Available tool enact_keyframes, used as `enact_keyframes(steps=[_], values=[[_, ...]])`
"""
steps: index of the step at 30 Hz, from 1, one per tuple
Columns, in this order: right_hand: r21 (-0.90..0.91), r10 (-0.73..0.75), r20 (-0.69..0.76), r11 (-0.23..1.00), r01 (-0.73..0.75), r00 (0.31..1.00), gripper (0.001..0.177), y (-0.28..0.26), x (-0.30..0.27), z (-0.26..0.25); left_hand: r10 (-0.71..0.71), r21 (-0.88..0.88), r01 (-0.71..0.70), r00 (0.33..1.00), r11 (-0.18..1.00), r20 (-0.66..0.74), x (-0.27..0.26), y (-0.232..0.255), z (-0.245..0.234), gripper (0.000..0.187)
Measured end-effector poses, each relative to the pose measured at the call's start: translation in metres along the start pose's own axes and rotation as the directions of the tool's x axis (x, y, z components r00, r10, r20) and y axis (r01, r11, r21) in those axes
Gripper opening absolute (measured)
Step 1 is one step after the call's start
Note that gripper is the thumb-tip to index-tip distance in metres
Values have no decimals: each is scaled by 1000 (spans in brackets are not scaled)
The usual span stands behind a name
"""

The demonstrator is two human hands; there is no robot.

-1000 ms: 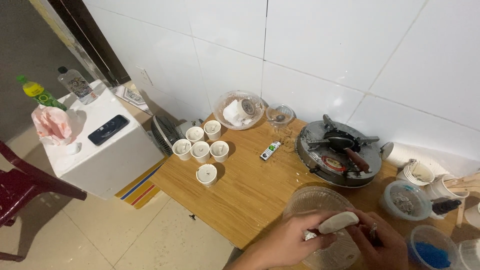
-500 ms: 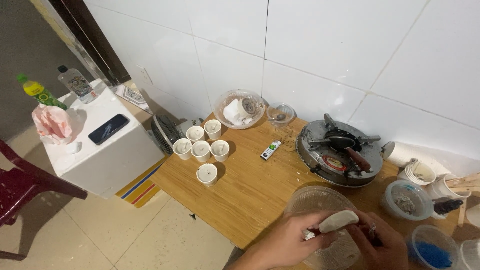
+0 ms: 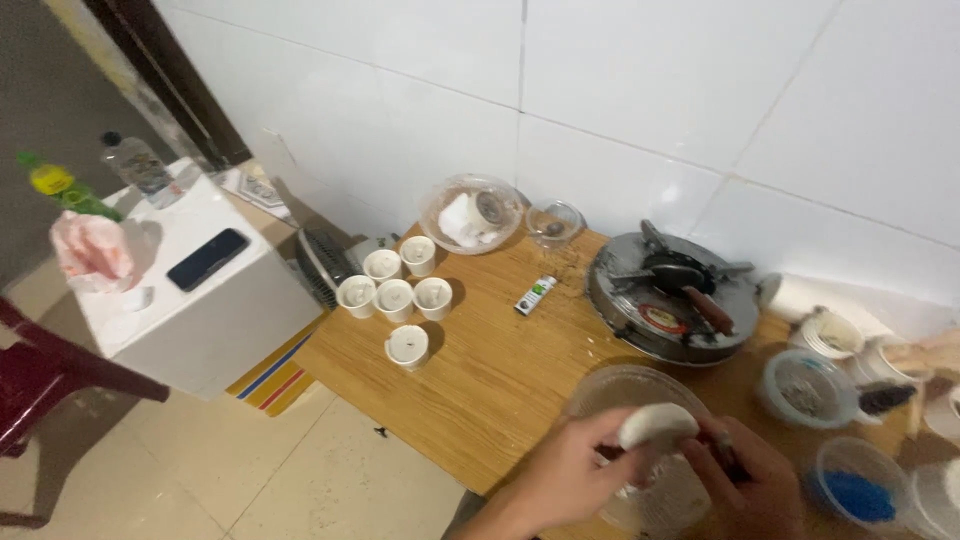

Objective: Carving and shaping the base of a wax candle using a small metal tool over a bowl to collect shavings.

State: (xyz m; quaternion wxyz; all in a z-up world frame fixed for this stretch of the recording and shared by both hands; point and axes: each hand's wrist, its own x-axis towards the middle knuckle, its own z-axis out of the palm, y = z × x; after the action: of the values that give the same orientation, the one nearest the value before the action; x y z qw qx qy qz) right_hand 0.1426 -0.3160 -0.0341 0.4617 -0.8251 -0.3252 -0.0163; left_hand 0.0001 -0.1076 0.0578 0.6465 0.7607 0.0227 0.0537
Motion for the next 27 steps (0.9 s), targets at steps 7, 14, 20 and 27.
enact_keyframes(steps=[7,14,20,27], values=[[227,-46,35,973,37,998,57,-44,9,-11,-75,1,77,979,997,-188,14,-25,11,17],[112,137,82,983,-146,987,32,-64,12,-22,30,219,27,968,975,-251,17,-21,15,27],[78,-17,74,997,11,997,25,-54,6,-15,71,250,10,946,968,-316,18,-28,21,28],[31,193,213,978,-205,958,33,-59,-4,-15,-219,-79,205,932,976,-290,20,-18,25,18]])
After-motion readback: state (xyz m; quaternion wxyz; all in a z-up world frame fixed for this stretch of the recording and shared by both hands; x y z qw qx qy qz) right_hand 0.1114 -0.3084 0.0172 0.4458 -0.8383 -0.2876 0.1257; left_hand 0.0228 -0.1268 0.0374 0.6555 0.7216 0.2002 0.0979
